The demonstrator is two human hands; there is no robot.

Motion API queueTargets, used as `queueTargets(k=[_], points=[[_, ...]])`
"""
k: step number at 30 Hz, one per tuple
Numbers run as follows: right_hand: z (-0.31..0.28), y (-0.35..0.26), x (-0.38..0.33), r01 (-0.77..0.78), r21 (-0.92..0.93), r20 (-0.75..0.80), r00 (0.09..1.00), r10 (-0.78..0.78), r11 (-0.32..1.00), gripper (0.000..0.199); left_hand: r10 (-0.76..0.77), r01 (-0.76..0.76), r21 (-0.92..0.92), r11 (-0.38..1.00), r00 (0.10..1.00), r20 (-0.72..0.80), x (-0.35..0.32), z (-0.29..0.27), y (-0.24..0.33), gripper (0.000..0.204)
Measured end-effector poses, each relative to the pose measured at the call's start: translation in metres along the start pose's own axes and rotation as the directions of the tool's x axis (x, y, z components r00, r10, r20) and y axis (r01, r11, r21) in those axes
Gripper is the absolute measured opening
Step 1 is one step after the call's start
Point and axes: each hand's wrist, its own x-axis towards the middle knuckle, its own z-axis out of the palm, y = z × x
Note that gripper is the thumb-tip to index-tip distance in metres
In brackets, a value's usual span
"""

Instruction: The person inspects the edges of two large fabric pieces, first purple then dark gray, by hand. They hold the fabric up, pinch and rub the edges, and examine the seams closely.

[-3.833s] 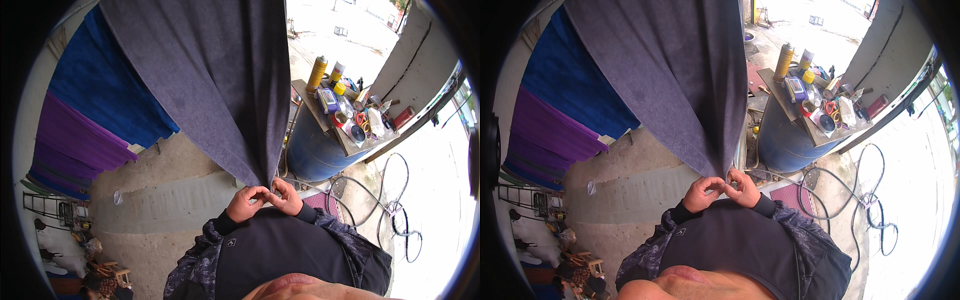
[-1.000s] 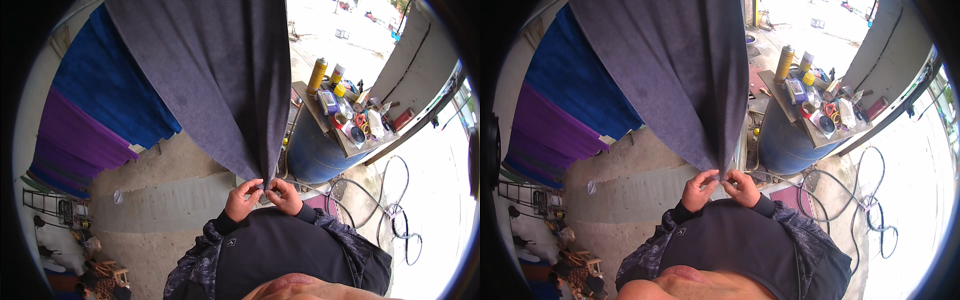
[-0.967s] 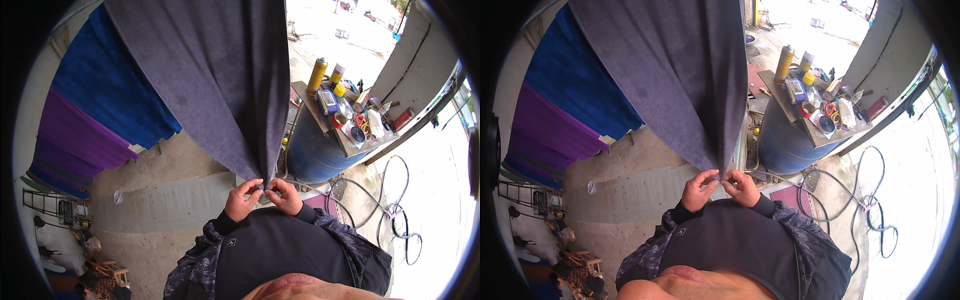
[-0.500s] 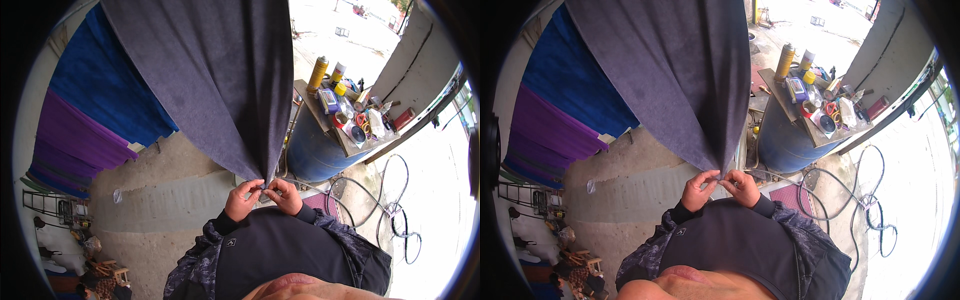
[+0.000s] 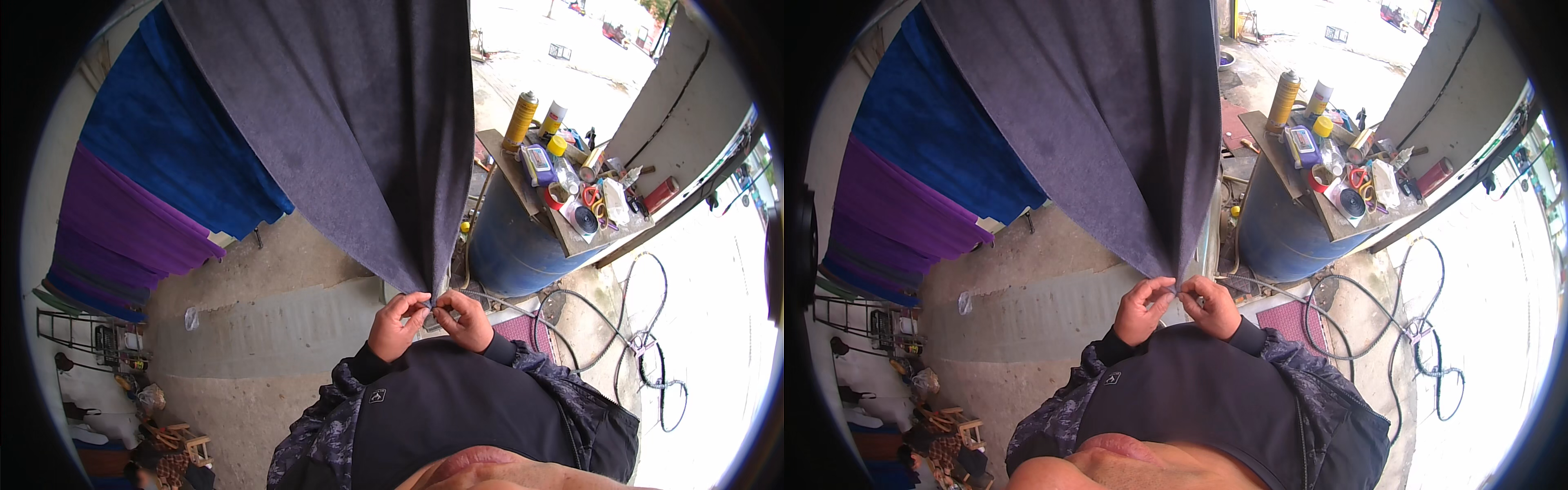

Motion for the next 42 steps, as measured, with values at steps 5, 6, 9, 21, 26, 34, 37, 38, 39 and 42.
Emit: queueTargets(k=[5,6,9,21,26,34,37,38,39,42], points=[[-0.004,-0.003,0.003,0.133,0.015,0.048,0.990,-0.133,0.991,0.015,-0.017,0.018,-0.028,0.999,1.000,0.016,0.001,0.001,-0.003,0.026],[-0.006,-0.004,0.003,0.160,0.016,0.070,0.984,-0.161,0.987,0.018,-0.023,0.024,-0.053,0.998,1.000,0.010,0.001,0.001,-0.002,0.028],[-0.007,-0.005,0.005,0.255,0.026,0.147,0.955,-0.256,0.967,0.017,-0.078,0.080,-0.079,0.994,0.997,0.026,0.001,0.001,0.002,0.035],[-0.017,-0.007,0.003,0.169,0.215,0.279,0.933,-0.227,0.962,0.011,-0.162,0.172,-0.039,0.984,0.971,0.177,0.003,-0.005,0.007,0.047],[-0.020,-0.007,0.004,0.141,0.292,0.339,0.910,-0.240,0.946,0.009,-0.138,0.165,-0.086,0.983,0.956,0.259,0.002,-0.010,0.005,0.057],[-0.023,-0.001,0.004,0.034,0.458,0.406,0.881,-0.243,0.888,0.025,-0.204,0.190,0.073,0.979,0.927,0.315,0.004,-0.013,0.011,0.057],[-0.025,0.002,0.002,-0.059,0.469,0.436,0.883,-0.173,0.881,0.031,-0.247,0.208,0.147,0.967,0.906,0.344,0.005,-0.010,0.018,0.051],[-0.025,0.003,0.001,-0.076,0.467,0.435,0.887,-0.154,0.881,0.032,-0.261,0.217,0.160,0.963,0.899,0.351,0.005,-0.009,0.020,0.049],[-0.026,0.003,0.000,-0.093,0.465,0.434,0.890,-0.135,0.881,0.033,-0.264,0.219,0.160,0.963,0.893,0.365,0.006,-0.007,0.022,0.047],[-0.028,0.002,-0.005,-0.145,0.458,0.432,0.899,-0.077,0.877,0.036,-0.251,0.198,0.172,0.965,0.887,0.388,0.006,-0.003,0.024,0.043]])
